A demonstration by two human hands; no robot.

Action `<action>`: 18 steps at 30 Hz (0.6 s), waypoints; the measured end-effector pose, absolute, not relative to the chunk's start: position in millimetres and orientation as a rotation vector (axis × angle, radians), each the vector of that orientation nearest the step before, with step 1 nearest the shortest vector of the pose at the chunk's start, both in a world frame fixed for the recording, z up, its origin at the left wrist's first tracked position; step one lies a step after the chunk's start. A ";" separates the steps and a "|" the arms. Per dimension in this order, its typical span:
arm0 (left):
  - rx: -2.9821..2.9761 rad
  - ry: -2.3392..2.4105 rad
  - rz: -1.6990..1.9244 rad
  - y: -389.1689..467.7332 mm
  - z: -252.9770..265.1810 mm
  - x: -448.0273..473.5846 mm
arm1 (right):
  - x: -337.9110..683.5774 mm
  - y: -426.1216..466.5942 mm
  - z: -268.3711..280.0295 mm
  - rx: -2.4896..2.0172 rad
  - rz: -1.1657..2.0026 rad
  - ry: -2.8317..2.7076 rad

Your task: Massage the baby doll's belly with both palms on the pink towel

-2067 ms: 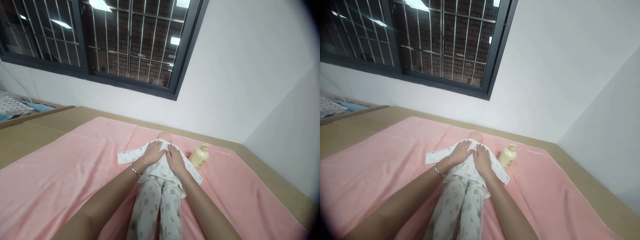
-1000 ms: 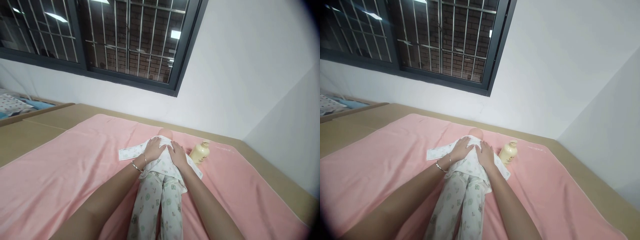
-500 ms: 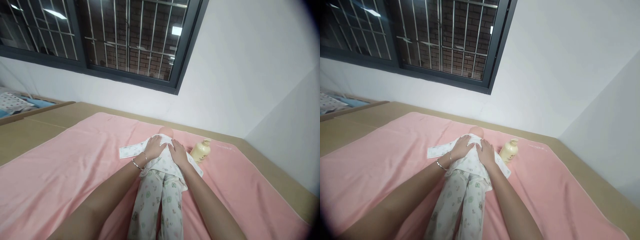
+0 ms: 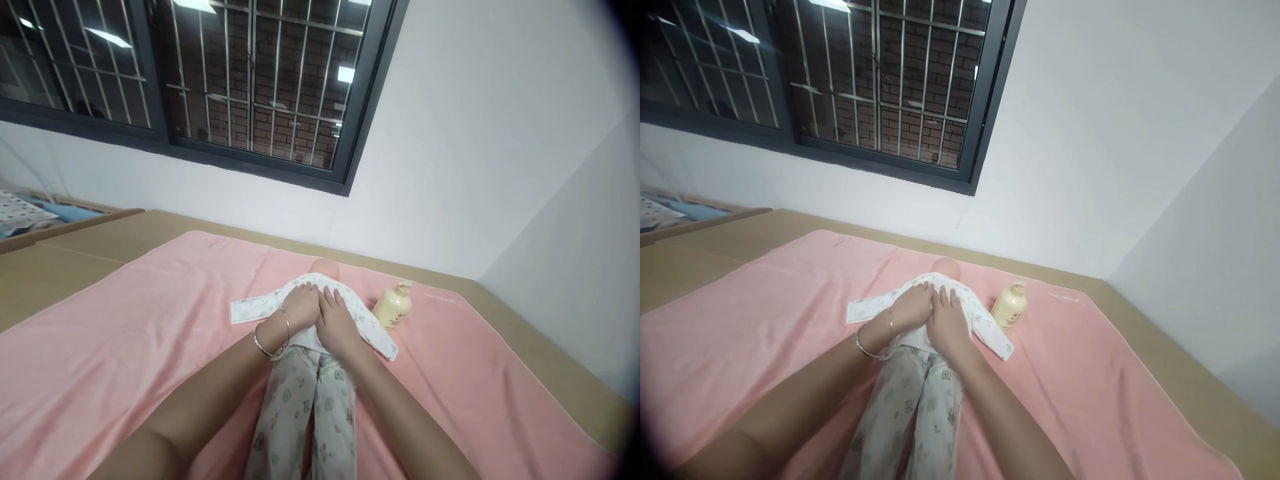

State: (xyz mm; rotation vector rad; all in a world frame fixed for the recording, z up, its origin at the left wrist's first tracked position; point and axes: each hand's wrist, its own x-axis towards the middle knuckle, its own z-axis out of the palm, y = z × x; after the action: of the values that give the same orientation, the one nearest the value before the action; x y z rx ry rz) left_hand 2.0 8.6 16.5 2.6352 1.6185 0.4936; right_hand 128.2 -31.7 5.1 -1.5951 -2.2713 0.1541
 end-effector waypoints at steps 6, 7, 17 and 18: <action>2.562 1.528 0.659 15.6 21.2 -2.8 | 140.1 -16.5 -1.4 -1.480 0.189 -2.183; 2.521 1.500 0.751 21.1 18.5 -4.6 | 147.0 -8.5 -5.1 -1.493 0.188 -2.143; 2.540 1.613 0.626 19.3 12.3 -3.7 | 147.3 -9.1 -2.6 -1.755 0.038 -2.091; 2.578 1.626 0.589 12.0 14.4 0.1 | 140.4 -16.4 1.2 -1.731 0.015 -2.145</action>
State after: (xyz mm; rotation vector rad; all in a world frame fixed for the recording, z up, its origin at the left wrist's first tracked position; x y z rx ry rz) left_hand 0.1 12.0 14.4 2.5779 1.6258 0.5887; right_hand 140.4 -16.4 1.2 -1.7312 -2.1450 0.0153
